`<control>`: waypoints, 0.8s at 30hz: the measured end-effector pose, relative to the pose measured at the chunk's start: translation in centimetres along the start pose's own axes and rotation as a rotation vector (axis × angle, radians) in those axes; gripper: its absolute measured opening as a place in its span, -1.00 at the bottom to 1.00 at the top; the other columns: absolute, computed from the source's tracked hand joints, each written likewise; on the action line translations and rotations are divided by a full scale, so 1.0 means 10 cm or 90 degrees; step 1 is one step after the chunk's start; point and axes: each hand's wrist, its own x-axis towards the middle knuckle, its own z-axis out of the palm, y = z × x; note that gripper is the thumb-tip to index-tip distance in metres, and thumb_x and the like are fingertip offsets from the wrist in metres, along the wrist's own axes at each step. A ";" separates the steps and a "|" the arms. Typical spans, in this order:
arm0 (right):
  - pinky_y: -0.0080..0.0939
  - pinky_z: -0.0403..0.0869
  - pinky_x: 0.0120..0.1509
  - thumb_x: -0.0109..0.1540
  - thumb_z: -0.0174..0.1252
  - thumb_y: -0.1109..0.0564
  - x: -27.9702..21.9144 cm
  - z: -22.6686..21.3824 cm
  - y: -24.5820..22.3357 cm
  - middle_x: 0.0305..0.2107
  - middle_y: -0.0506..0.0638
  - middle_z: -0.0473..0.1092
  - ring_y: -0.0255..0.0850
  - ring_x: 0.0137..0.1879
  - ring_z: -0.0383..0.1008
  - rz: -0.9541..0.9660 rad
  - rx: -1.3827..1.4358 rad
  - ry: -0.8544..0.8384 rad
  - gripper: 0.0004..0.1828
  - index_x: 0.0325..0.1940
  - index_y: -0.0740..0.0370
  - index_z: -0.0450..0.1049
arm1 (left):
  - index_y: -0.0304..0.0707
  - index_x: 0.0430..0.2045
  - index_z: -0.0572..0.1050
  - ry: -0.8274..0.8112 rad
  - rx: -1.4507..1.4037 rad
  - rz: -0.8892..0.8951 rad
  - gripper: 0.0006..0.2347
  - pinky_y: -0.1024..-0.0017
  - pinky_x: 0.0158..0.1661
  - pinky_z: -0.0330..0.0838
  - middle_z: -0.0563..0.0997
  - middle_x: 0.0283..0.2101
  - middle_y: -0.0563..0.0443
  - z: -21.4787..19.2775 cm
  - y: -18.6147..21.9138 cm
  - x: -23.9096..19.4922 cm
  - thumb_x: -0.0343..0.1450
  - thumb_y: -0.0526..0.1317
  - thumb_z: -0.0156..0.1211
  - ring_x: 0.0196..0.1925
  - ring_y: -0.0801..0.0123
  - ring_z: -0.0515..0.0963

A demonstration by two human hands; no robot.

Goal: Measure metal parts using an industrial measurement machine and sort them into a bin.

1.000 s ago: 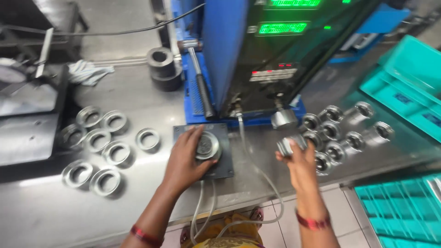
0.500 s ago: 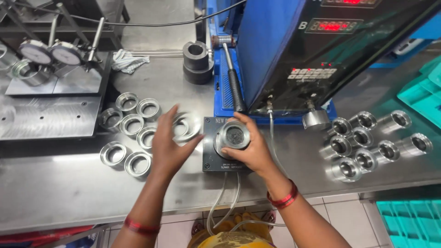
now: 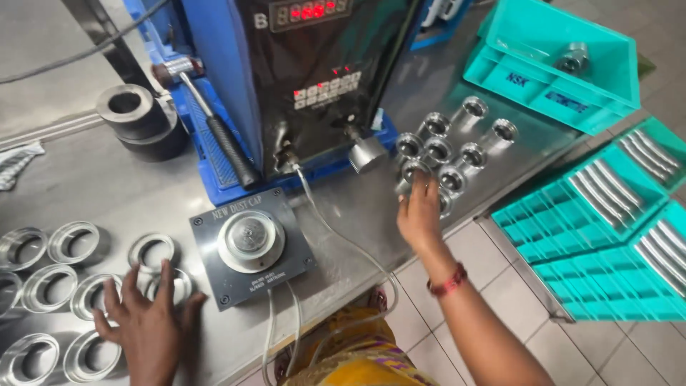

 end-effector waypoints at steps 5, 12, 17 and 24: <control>0.64 0.11 0.30 0.08 0.37 -0.12 0.00 0.03 0.28 0.21 0.48 0.22 0.42 0.42 0.15 -0.137 -0.315 -0.030 -0.39 0.10 0.15 0.39 | -0.01 0.36 0.40 0.025 0.040 0.075 -0.40 -0.45 0.31 -0.21 0.19 0.55 -0.12 0.11 -0.10 0.34 0.36 0.09 0.19 0.62 -0.23 0.00; 0.30 0.29 0.28 -0.04 0.43 -0.11 0.00 -0.23 -0.70 0.03 0.07 0.39 0.01 0.23 0.37 0.085 -0.233 -0.255 -0.16 0.31 0.01 0.37 | -0.12 0.21 0.48 0.171 -0.228 0.001 -0.58 -0.26 0.36 0.00 0.23 0.52 -0.23 -0.16 0.34 0.41 0.42 -0.18 0.27 0.58 -0.14 0.18; 0.01 0.56 0.08 0.02 0.50 0.03 -0.06 0.11 -0.34 -0.03 0.05 0.38 -0.08 0.05 0.49 0.045 0.238 -0.011 -0.30 0.14 0.19 0.32 | -0.18 0.10 0.54 0.239 -0.273 0.017 -0.64 -0.04 0.26 0.25 0.34 0.33 -0.26 -0.17 0.24 0.34 0.38 -0.31 0.30 0.41 -0.05 0.34; -0.12 0.45 0.15 0.09 0.49 0.29 -0.05 0.47 -0.51 0.01 0.14 0.26 -0.15 0.11 0.34 -0.023 0.224 0.175 -0.26 0.22 0.29 0.20 | -0.25 0.03 0.58 0.241 -0.331 0.011 -0.65 0.18 0.22 0.46 0.38 0.23 -0.28 -0.17 0.27 0.15 0.34 -0.42 0.29 0.33 -0.05 0.46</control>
